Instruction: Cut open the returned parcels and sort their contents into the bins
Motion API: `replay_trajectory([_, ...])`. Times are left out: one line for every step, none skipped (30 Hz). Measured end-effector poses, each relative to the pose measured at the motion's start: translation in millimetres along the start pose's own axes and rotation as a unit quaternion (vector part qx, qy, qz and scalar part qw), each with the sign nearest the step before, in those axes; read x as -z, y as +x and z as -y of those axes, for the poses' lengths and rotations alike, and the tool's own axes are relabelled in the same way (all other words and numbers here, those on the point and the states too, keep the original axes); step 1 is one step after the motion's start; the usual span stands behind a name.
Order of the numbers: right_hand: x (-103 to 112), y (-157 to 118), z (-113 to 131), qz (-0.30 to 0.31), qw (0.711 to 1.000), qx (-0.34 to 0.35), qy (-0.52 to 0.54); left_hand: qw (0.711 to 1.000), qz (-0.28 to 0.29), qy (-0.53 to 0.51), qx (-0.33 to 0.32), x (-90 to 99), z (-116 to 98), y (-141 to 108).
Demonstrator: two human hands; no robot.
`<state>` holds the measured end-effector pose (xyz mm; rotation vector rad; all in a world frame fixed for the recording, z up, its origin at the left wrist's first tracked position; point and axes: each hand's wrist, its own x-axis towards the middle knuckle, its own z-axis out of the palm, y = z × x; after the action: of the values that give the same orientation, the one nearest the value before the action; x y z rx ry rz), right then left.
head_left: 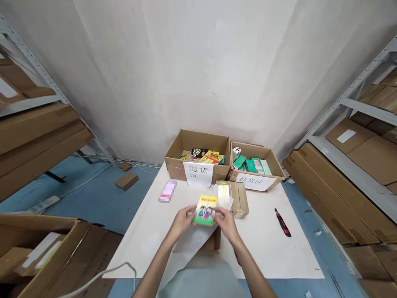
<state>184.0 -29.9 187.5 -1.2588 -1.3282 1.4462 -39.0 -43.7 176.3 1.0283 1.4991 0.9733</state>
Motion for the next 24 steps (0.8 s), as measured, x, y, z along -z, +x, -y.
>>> replay_trajectory([0, 18, 25, -0.017, 0.999, 0.05, -0.009, 0.999, -0.017, 0.005, -0.043, 3.6, -28, 14])
replay_trajectory([1, 35, 50, -0.036, 0.994, 0.102, -0.014, 0.994, -0.045, 0.008, -0.101, 7.1, -58, 27])
replay_trajectory([1, 51, 74, -0.051, 0.987, 0.151, -0.017, 0.982, -0.076, 0.008, -0.171, 10.7, -88, 37])
replay_trajectory([1, 65, 94, -0.064, 0.979, 0.192, -0.027, 0.967, -0.099, 0.007, -0.235, 14.5, -115, 43])
replay_trajectory([1, 78, 109, -0.07, 0.972, 0.221, -0.042, 0.951, -0.12, 0.004, -0.285, 18.6, -137, 47])
replay_trajectory([3, 88, 118, -0.071, 0.97, 0.229, -0.045, 0.939, -0.134, 0.008, -0.318, 23.3, -153, 48])
replay_trajectory([4, 96, 120, -0.074, 0.968, 0.234, -0.051, 0.931, -0.139, 0.02, -0.337, 28.6, -161, 47])
replay_trajectory([7, 103, 115, -0.078, 0.967, 0.234, -0.07, 0.927, -0.14, 0.036, -0.345, 34.6, -162, 45])
replay_trajectory([11, 108, 104, -0.083, 0.965, 0.226, -0.103, 0.928, -0.138, 0.059, -0.341, 40.9, -156, 42])
replay_trajectory([15, 111, 88, -0.088, 0.962, 0.211, -0.15, 0.932, -0.133, 0.089, -0.324, 47.4, -143, 40])
replay_trajectory([19, 112, 70, -0.089, 0.957, 0.183, -0.209, 0.94, -0.125, 0.124, -0.292, 53.4, -125, 37])
replay_trajectory([24, 112, 49, -0.08, 0.95, 0.139, -0.27, 0.95, -0.108, 0.161, -0.244, 58.4, -103, 34])
replay_trajectory([29, 110, 28, -0.068, 0.939, 0.088, -0.326, 0.96, -0.078, 0.201, -0.179, 62.0, -79, 30])
replay_trajectory([33, 108, 7, -0.052, 0.925, 0.037, -0.376, 0.963, -0.044, 0.243, -0.107, 63.7, -54, 26])
replay_trajectory([37, 104, -12, -0.036, 0.909, -0.006, -0.416, 0.957, -0.006, 0.286, -0.047, 63.5, -30, 21])
replay_trajectory([41, 99, -28, -0.022, 0.894, -0.038, -0.446, 0.946, 0.023, 0.323, -0.002, 61.3, -8, 15])
replay_trajectory([44, 95, -42, -0.011, 0.883, -0.057, -0.466, 0.934, 0.043, 0.354, 0.029, 57.6, 11, 8])
replay_trajectory([47, 91, -53, -0.004, 0.876, -0.064, -0.478, 0.923, 0.052, 0.378, 0.043, 52.8, 26, 1])
replay_trajectory([49, 88, -61, -0.001, 0.873, -0.065, -0.484, 0.917, 0.051, 0.394, 0.043, 47.4, 37, -5])
replay_trajectory([50, 86, -67, -0.001, 0.872, -0.063, -0.486, 0.913, 0.042, 0.404, 0.037, 42.1, 45, -11])
replay_trajectory([52, 86, -72, -0.002, 0.872, -0.061, -0.486, 0.911, 0.028, 0.409, 0.031, 37.1, 50, -15])
replay_trajectory([53, 86, -75, -0.003, 0.872, -0.058, -0.486, 0.911, 0.013, 0.412, 0.026, 33.0, 53, -19])
replay_trajectory([54, 88, -78, -0.002, 0.872, -0.055, -0.486, 0.91, -0.003, 0.413, 0.024, 30.0, 54, -21])
replay_trajectory([55, 89, -80, 0.001, 0.874, -0.051, -0.484, 0.91, -0.016, 0.414, 0.024, 28.0, 54, -22])
